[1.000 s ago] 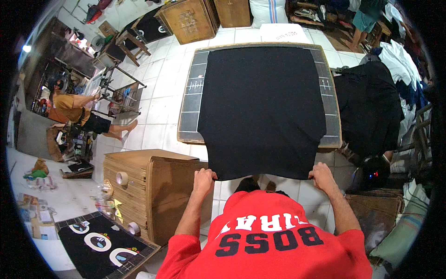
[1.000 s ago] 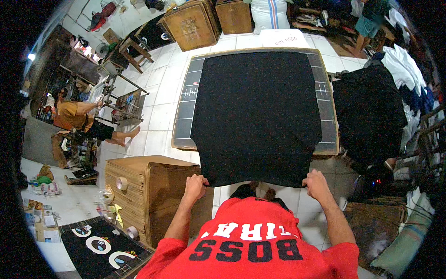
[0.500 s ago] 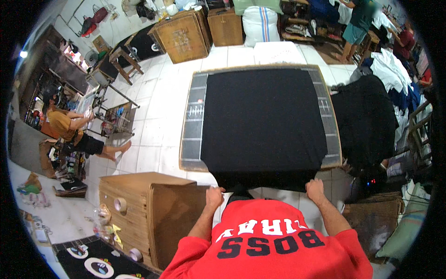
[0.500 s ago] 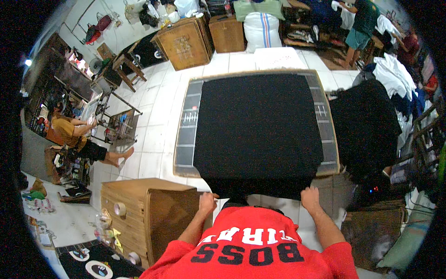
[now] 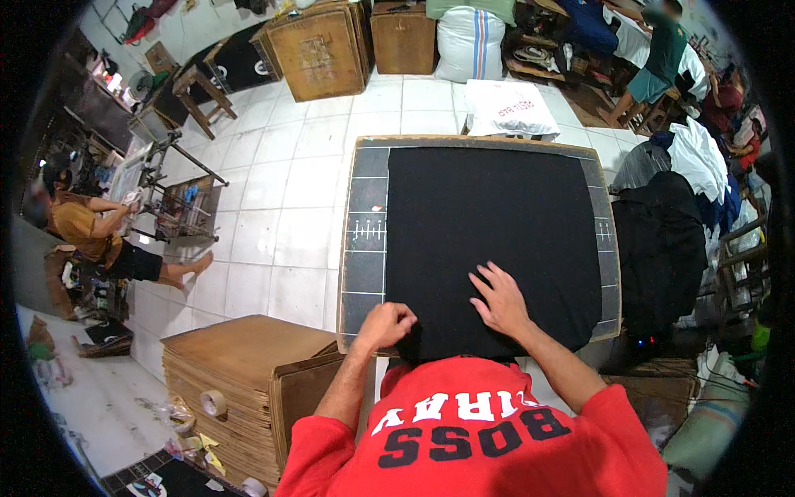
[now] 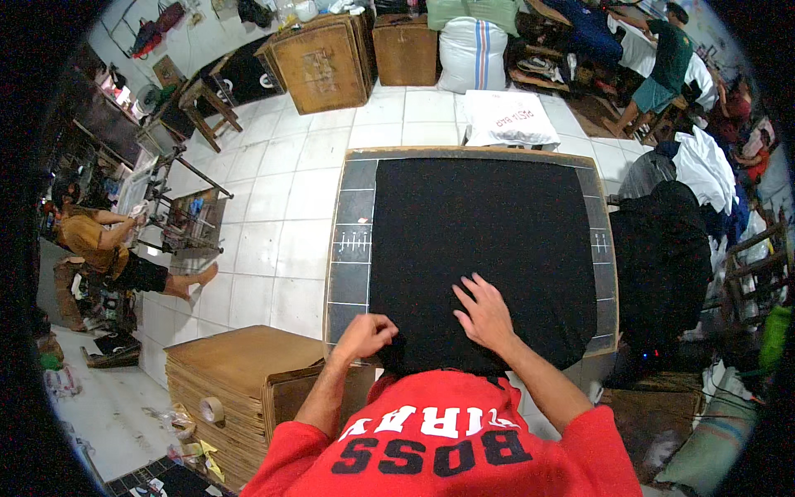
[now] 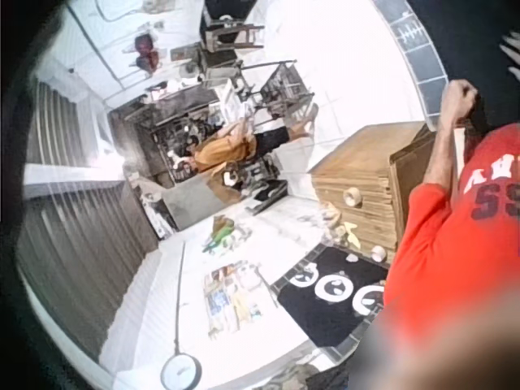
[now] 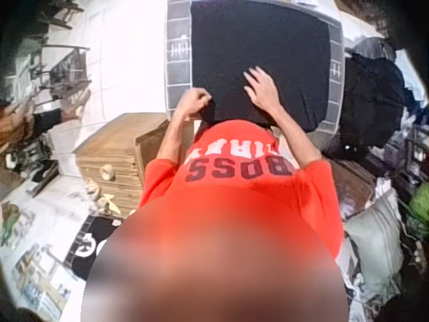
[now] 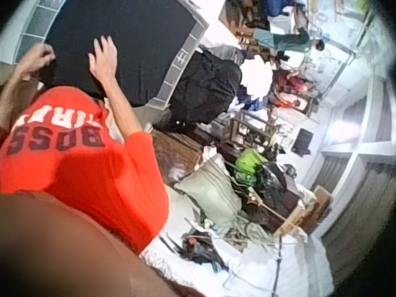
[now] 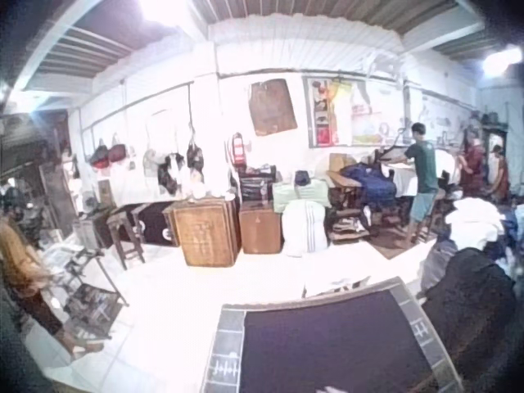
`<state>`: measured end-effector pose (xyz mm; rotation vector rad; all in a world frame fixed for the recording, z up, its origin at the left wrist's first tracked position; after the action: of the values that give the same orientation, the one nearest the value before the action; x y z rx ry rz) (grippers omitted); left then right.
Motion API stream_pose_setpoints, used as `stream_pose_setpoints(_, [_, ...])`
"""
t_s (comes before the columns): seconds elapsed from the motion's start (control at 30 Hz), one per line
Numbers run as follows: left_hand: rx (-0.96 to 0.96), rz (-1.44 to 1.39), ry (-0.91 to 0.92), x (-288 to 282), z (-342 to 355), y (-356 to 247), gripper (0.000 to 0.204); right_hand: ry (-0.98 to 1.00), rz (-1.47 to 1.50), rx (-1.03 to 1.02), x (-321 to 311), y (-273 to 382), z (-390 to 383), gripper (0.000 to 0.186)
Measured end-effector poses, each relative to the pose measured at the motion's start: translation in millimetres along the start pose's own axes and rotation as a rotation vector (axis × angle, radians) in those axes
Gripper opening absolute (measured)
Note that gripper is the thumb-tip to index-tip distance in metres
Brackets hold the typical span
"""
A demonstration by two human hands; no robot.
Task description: The person folds black t-shirts on a gridded pressing board in a garment workshop. They smooth each shirt, fold it in half, then fold the sleeves and bottom up, repeating the process for multiple shirts.
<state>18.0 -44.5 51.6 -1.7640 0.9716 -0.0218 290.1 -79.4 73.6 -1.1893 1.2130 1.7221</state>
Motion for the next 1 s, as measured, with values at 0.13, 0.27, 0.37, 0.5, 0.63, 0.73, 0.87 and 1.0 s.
stream_pose_setpoints(0.13, [0.02,-0.135,-0.225,-31,18,-12,0.024,0.09,-0.053,-0.016,37,5,82,0.071])
stream_pose_setpoints(0.27, [0.068,-0.138,-0.546,-47,30,-14,0.02,-0.022,-0.111,-0.059,54,-7,172,0.071])
stream_pose_setpoints(0.37, [0.121,-0.039,-0.75,-60,44,-14,0.013,-0.017,-0.131,-0.143,63,-18,239,0.068])
stream_pose_setpoints(0.5, [0.151,0.093,-0.883,-72,70,-11,0.007,0.003,-0.147,-0.26,79,-35,308,0.063])
stream_pose_setpoints(0.63, [0.147,0.231,-0.949,-90,112,-11,0.01,0.003,-0.161,-0.239,92,-49,358,0.061])
stream_pose_setpoints(0.73, [0.128,0.319,-0.978,-106,154,-15,0.013,-0.017,-0.178,-0.201,97,-51,377,0.06])
stream_pose_setpoints(0.87, [0.083,0.366,-1.029,-122,204,-26,0.016,-0.073,-0.141,-0.172,95,-50,376,0.062])
stream_pose_setpoints(1.0, [-0.009,0.365,-1.043,-133,236,-30,0.018,-0.064,-0.117,-0.162,98,-51,372,0.062])
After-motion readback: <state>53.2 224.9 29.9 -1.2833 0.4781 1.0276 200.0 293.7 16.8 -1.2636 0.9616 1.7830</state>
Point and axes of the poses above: each hand's wrist, its own z-axis towards the middle knuckle, its own x-axis out of the palm, y = z × x, the point moved 6 cm from there along z, towards the middle knuckle, and after that the axes turned 6 degrees about -z, right-handed, at the moved point
